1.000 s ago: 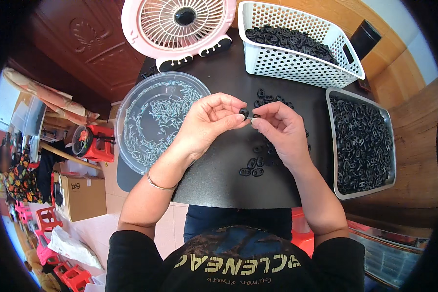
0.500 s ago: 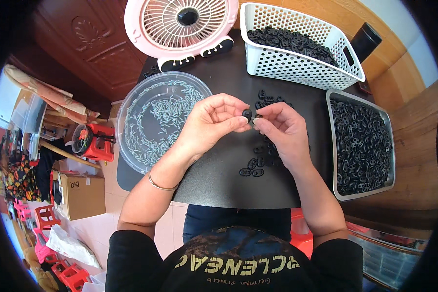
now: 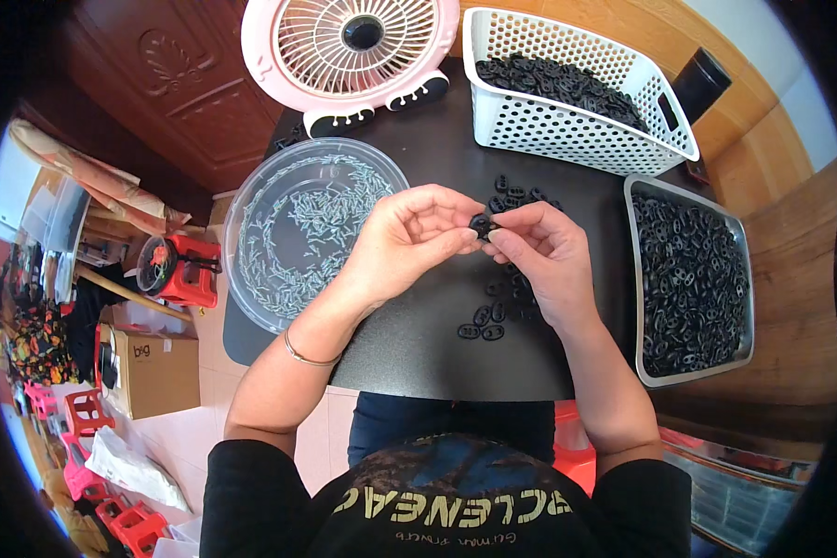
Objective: The person sits at a table and repeatedly picks up small black plastic rings and silver screws. They insert the screws into the rings and place the assembled units into a white basket.
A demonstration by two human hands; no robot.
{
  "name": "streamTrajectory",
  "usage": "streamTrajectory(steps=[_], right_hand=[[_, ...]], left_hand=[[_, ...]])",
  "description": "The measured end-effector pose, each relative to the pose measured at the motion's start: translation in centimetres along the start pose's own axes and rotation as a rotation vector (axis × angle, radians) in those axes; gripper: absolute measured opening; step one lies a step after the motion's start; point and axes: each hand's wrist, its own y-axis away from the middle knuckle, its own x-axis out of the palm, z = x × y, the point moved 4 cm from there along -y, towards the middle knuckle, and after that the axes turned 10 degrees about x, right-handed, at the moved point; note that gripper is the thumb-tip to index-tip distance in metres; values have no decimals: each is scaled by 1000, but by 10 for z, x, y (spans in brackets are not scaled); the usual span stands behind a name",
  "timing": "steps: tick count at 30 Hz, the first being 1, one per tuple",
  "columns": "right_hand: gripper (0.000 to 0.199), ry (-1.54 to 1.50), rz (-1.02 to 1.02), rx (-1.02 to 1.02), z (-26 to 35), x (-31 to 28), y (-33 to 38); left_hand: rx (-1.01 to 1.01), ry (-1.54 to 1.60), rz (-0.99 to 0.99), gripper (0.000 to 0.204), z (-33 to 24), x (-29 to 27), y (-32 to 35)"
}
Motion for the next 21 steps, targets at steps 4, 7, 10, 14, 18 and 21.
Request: streamTrajectory(steps=[4,7,10,14,18,21], right_hand=[[12,36,-15,-16,0,0,0],[12,39,-27,-20,1,0,1],[12,47,-20,-20,1,-1,1],[11,17,-26,-6,-1,-1,1],[11,36,-58,-28,-1,1,2],[10,32,-67,-26,0,1,2]], left_hand=[[-10,-11,17,20,-3,2,0],[-10,-21,17,19,-1,2,0],[-17,-18,18,19,-1,2,0],[-13,-3,24,18,1,2,0],[-28,43,-47,17,0,5,1],[-15,8,-52,17,1,5,1]])
